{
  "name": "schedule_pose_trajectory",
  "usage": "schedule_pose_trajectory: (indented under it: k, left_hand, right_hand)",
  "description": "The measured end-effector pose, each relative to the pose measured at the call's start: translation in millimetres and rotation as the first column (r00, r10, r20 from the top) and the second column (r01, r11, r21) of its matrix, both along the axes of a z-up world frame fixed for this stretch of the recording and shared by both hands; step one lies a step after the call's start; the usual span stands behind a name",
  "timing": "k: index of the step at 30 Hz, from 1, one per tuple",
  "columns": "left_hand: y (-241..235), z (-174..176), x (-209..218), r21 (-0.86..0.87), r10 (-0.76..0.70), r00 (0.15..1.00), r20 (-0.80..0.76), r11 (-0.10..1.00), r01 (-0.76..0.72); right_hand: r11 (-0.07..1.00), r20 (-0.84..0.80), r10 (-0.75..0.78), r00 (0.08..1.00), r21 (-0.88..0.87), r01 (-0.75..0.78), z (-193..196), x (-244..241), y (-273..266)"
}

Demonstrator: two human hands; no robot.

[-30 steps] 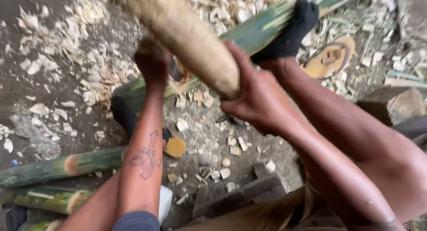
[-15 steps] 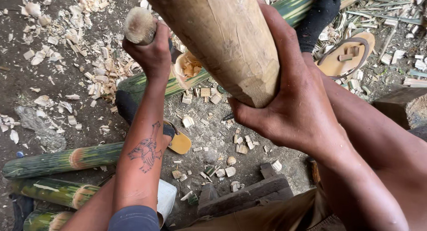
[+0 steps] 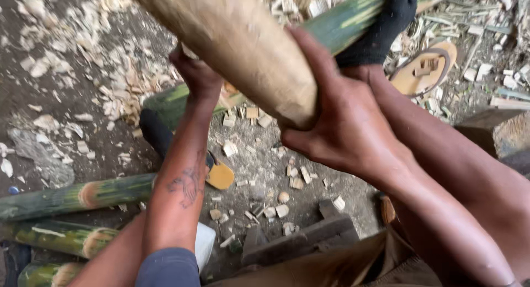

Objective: The person uses a wooden mallet and a chisel-like tool to hollow out the inside of a bamboo pole. They repeatedly strike the tool to remove the inner pith, then rotate the pole and continue the process.

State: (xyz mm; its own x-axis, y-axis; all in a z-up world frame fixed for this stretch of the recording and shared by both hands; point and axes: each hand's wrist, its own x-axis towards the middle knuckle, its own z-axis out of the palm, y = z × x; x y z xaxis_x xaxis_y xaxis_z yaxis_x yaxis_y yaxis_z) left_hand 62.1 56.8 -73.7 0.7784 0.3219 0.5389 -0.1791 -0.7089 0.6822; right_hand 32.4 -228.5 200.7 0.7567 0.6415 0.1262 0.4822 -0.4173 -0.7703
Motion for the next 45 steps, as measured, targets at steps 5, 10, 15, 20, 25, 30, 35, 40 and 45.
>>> schedule_pose_trajectory:
  k: [5,10,15,20,25,30,35,40,45]
  left_hand:
    - [2.0,-1.7,11.6,-0.043,-0.043,0.999,-0.031,0.998,0.041]
    - [-4.9,23.2,9.9,-0.205,-0.117,0.989,-0.087,0.974,0.097]
    - [9.6,61.0,10.0,-0.631,-0.062,0.989,0.136,0.764,0.134]
    - [9.5,54.2,22.8,-0.568,-0.031,0.991,0.131,0.817,0.101]
    - [-1.5,23.8,19.8,0.288,0.153,0.971,0.186,0.936,-0.203]
    - [-6.6,27.9,13.7,0.330,-0.077,0.967,0.245,0.944,-0.008]
    - [-18.2,34.9,13.1,-0.114,-0.225,0.947,0.231,0.960,0.256]
    - [-26.4,41.0,27.1,-0.120,-0.120,0.986,0.116,0.984,0.134]
    - [-15.8,46.0,17.1,-0.237,-0.179,0.969,0.170,0.947,0.216]
  right_hand:
    - [0.997,-0.049,-0.067,0.997,0.031,0.069,-0.9,2.2,19.7]
    - [0.943,-0.448,-0.214,0.868,-0.328,0.063,-32.8,0.5,12.6]
    - [0.990,-0.085,-0.136,0.987,0.033,0.139,-50.4,-17.9,-24.7]
    - [0.970,-0.085,-0.148,0.985,0.184,0.161,-30.4,-15.9,-19.7]
    - [0.972,-0.065,-0.156,0.986,0.170,0.165,-25.0,-23.5,-16.8]
    - [0.974,-0.031,-0.158,0.987,0.158,0.161,-16.7,-23.6,-8.0]
    - [0.962,-0.359,-0.237,0.903,-0.214,0.168,-14.2,-1.5,37.4]
    - [0.957,-0.333,-0.235,0.913,-0.244,0.157,-45.6,-1.7,6.7]
    - [0.985,-0.052,-0.161,0.986,0.060,0.163,-54.2,-20.3,-33.0]
